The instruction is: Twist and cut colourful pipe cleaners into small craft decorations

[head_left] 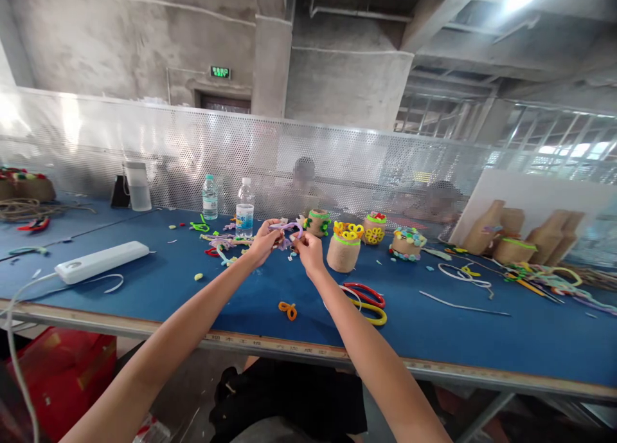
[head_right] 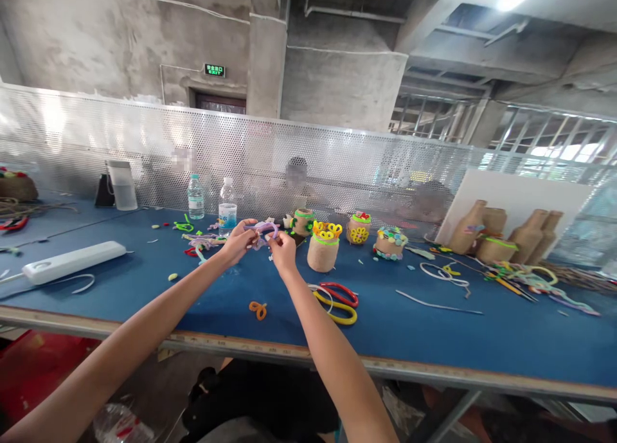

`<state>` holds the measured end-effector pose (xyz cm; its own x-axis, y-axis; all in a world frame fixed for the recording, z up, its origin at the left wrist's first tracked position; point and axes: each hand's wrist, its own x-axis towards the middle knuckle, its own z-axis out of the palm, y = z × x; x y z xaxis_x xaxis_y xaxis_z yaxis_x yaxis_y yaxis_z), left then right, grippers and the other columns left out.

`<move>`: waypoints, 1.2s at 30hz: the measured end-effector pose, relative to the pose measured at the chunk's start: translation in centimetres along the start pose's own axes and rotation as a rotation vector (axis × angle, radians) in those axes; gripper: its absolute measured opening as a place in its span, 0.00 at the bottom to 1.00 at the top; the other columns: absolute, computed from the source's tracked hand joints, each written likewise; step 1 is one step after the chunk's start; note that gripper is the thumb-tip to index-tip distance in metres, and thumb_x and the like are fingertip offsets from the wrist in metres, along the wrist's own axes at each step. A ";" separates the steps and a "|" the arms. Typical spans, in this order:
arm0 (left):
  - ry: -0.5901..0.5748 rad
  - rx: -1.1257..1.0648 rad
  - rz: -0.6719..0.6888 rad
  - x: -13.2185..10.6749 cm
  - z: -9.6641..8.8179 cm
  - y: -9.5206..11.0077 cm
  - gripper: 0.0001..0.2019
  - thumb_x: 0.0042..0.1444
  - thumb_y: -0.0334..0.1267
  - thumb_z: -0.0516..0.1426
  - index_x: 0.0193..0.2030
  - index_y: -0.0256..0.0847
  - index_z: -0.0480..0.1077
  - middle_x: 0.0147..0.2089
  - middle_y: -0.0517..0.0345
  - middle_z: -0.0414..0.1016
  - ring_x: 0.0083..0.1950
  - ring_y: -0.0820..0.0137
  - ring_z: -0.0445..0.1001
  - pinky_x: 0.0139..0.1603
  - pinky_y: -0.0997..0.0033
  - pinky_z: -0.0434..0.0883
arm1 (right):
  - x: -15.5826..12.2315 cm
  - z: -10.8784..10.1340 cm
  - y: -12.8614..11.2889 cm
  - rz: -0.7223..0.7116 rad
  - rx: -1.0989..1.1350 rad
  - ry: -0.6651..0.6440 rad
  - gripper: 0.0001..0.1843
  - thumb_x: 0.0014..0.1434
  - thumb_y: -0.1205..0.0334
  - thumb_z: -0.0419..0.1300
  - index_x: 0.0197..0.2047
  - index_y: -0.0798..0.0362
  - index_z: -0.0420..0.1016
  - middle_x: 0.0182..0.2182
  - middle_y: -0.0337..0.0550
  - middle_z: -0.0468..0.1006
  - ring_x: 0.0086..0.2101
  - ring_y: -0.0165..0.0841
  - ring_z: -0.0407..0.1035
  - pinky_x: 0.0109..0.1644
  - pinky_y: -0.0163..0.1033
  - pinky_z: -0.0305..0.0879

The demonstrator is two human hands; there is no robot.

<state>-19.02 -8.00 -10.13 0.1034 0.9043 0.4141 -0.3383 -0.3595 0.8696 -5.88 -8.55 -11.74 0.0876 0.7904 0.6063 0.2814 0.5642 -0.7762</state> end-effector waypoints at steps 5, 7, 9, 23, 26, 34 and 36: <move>-0.059 0.066 0.070 -0.1 -0.1 0.1 0.16 0.45 0.30 0.54 0.42 0.40 0.56 0.22 0.69 0.65 0.19 0.80 0.62 0.21 0.81 0.58 | -0.4 -0.1 -0.7 -0.042 -0.218 -0.083 0.06 0.50 0.69 0.56 0.28 0.56 0.75 0.22 0.42 0.75 0.26 0.34 0.69 0.32 0.34 0.61; -0.096 0.095 0.103 -0.2 0.1 0.2 0.16 0.45 0.30 0.54 0.41 0.40 0.55 0.22 0.69 0.66 0.20 0.79 0.62 0.22 0.81 0.58 | -0.5 -0.2 -0.9 -0.032 -0.299 -0.127 0.06 0.49 0.71 0.57 0.27 0.56 0.77 0.22 0.44 0.76 0.27 0.36 0.71 0.32 0.35 0.61; -0.138 0.123 0.126 -0.4 0.3 0.3 0.16 0.44 0.30 0.54 0.41 0.40 0.55 0.22 0.70 0.66 0.20 0.79 0.62 0.22 0.80 0.58 | -0.5 -0.3 -0.9 -0.014 -0.371 -0.158 0.06 0.49 0.71 0.59 0.27 0.56 0.78 0.22 0.46 0.77 0.27 0.38 0.72 0.31 0.35 0.61; -0.234 0.187 0.212 -0.5 0.8 -0.5 0.16 0.45 0.26 0.53 0.41 0.40 0.55 0.24 0.70 0.62 0.21 0.81 0.61 0.24 0.80 0.58 | 0.3 -1.0 0.2 0.074 -0.594 -0.152 0.09 0.52 0.69 0.57 0.29 0.53 0.81 0.28 0.45 0.81 0.34 0.36 0.75 0.36 0.32 0.64; -0.237 0.192 0.220 -0.4 0.7 -0.7 0.16 0.45 0.26 0.53 0.41 0.40 0.56 0.24 0.70 0.62 0.20 0.81 0.59 0.23 0.80 0.56 | 0.2 -1.1 0.1 0.088 -0.610 -0.147 0.10 0.53 0.69 0.57 0.29 0.54 0.81 0.30 0.46 0.81 0.35 0.37 0.75 0.37 0.33 0.64; -0.239 0.219 0.221 -0.3 0.6 -1.0 0.18 0.44 0.26 0.54 0.42 0.40 0.56 0.22 0.72 0.59 0.19 0.82 0.55 0.21 0.81 0.52 | 0.5 -1.3 0.7 0.142 -0.597 -0.108 0.10 0.53 0.69 0.57 0.30 0.54 0.80 0.28 0.44 0.81 0.33 0.35 0.74 0.35 0.31 0.63; -0.240 0.225 0.220 -0.2 0.6 -1.0 0.18 0.44 0.26 0.55 0.42 0.40 0.56 0.22 0.72 0.58 0.19 0.82 0.54 0.20 0.81 0.51 | 0.6 -1.2 0.9 0.155 -0.585 -0.093 0.09 0.53 0.69 0.56 0.30 0.55 0.80 0.27 0.45 0.80 0.33 0.35 0.74 0.34 0.31 0.63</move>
<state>-18.11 -7.99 -10.98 0.2765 0.7302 0.6248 -0.1660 -0.6041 0.7794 -4.40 -7.87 -11.89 0.0930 0.8850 0.4563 0.7522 0.2378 -0.6146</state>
